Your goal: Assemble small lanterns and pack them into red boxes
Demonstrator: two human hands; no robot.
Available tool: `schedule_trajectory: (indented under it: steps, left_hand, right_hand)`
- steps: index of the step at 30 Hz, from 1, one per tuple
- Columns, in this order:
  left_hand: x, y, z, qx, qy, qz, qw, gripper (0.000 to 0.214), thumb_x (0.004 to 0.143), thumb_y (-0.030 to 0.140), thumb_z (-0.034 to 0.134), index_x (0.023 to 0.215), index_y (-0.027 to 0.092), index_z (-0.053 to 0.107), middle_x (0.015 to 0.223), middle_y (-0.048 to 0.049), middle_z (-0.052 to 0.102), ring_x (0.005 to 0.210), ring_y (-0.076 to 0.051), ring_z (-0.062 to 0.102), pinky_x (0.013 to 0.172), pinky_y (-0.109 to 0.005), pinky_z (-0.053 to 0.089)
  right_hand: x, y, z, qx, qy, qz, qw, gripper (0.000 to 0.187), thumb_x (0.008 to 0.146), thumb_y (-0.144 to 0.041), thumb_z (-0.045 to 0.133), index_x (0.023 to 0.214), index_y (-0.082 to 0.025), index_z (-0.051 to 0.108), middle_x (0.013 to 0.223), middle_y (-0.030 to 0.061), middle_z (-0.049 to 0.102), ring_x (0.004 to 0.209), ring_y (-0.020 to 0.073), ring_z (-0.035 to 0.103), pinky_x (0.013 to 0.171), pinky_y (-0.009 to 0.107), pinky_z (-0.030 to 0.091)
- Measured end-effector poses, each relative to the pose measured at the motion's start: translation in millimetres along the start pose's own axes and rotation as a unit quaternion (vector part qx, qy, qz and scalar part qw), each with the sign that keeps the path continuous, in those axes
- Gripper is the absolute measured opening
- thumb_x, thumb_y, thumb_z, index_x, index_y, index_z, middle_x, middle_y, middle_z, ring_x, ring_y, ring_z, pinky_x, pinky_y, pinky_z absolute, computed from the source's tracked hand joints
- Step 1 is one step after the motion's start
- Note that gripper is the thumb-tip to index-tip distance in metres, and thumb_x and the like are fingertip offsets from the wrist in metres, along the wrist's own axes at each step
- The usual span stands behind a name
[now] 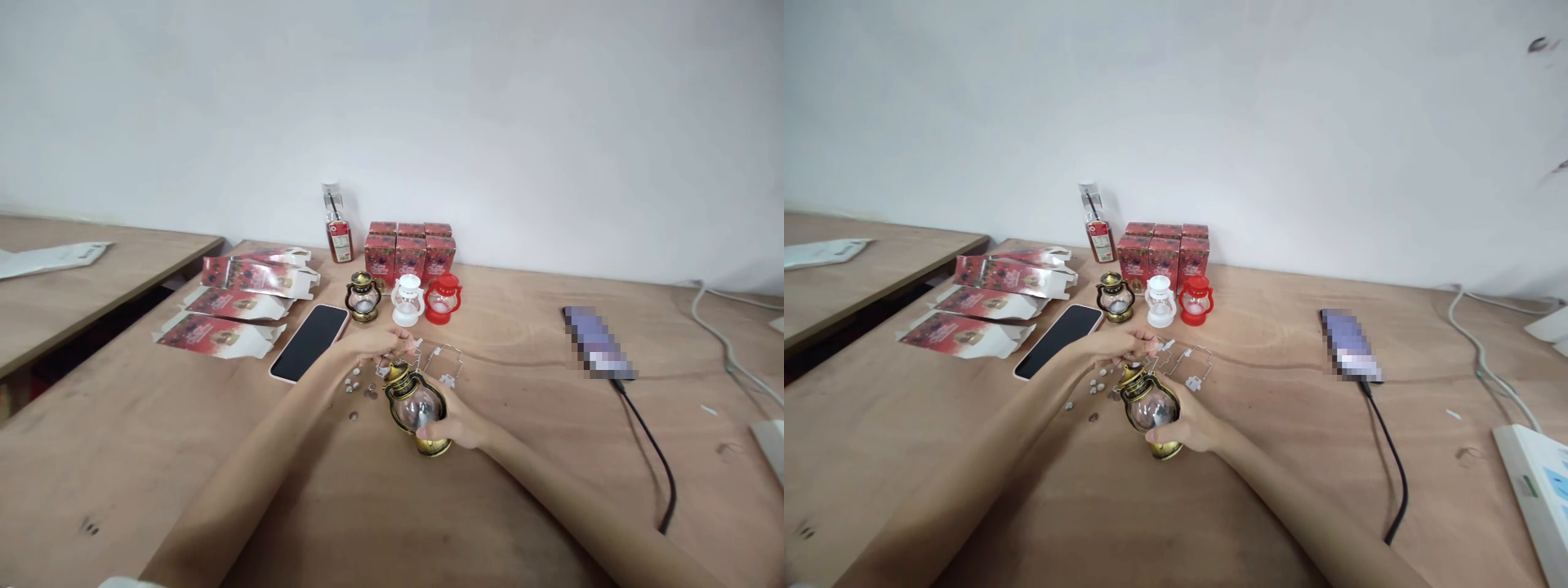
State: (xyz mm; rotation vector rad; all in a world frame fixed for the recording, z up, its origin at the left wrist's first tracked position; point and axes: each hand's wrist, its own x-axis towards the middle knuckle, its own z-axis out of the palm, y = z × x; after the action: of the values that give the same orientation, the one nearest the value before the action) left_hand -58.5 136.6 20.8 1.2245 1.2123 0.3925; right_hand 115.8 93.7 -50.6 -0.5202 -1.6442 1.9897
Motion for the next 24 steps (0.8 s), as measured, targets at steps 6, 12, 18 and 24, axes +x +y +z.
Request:
schedule_trajectory:
  steps: [6, 12, 18, 24]
  left_hand:
    - [8.1, -8.2, 4.0, 0.027, 0.035, 0.018, 0.999, 0.018, 0.070, 0.017, 0.058, 0.055, 0.015, 0.049, 0.040, 0.0078, 0.028, 0.036, -0.004, 0.021, 0.036, -0.018, 0.014]
    - [10.2, -7.0, -0.3, 0.046, 0.102, 0.074, 0.991, 0.016, 0.073, 0.014, 0.052, 0.057, 0.013, 0.053, 0.044, 0.0063, 0.035, 0.042, -0.005, 0.027, 0.043, -0.018, 0.020]
    - [-1.2, -0.2, -0.5, 0.036, 0.116, 0.095, 0.988, 0.018, 0.076, 0.020, 0.053, 0.059, 0.013, 0.054, 0.044, 0.0070, 0.036, 0.040, -0.005, 0.025, 0.042, -0.018, 0.017]
    - [1.9, -2.5, 1.8, -0.057, 0.153, 0.038, 0.986, 0.015, 0.080, 0.016, 0.049, 0.065, 0.014, 0.050, 0.041, 0.0101, 0.025, 0.034, -0.004, 0.018, 0.036, -0.016, 0.014]
  right_hand:
    - [0.3, -1.3, -1.1, 0.029, -0.008, 0.006, 1.000, 0.061, 0.050, -0.030, 0.079, 0.106, -0.018, 0.056, 0.094, 0.0011, 0.061, 0.080, 0.0146, 0.052, 0.071, 0.025, 0.040]
    - [1.6, -6.1, -1.2, 0.022, -0.005, 0.024, 0.999, 0.060, 0.050, -0.029, 0.078, 0.105, -0.017, 0.056, 0.093, 0.0006, 0.061, 0.079, 0.0147, 0.052, 0.073, 0.026, 0.040]
    - [0.5, -6.1, -0.4, 0.024, -0.019, 0.030, 0.999, 0.061, 0.049, -0.023, 0.077, 0.106, -0.018, 0.056, 0.094, -0.0008, 0.063, 0.081, 0.0137, 0.052, 0.076, 0.026, 0.040]
    - [4.2, -3.5, 2.3, 0.070, 0.105, 0.011, 0.992, 0.052, 0.047, -0.019, 0.074, 0.096, -0.021, 0.057, 0.078, -0.0037, 0.062, 0.066, 0.0113, 0.050, 0.063, 0.023, 0.040]
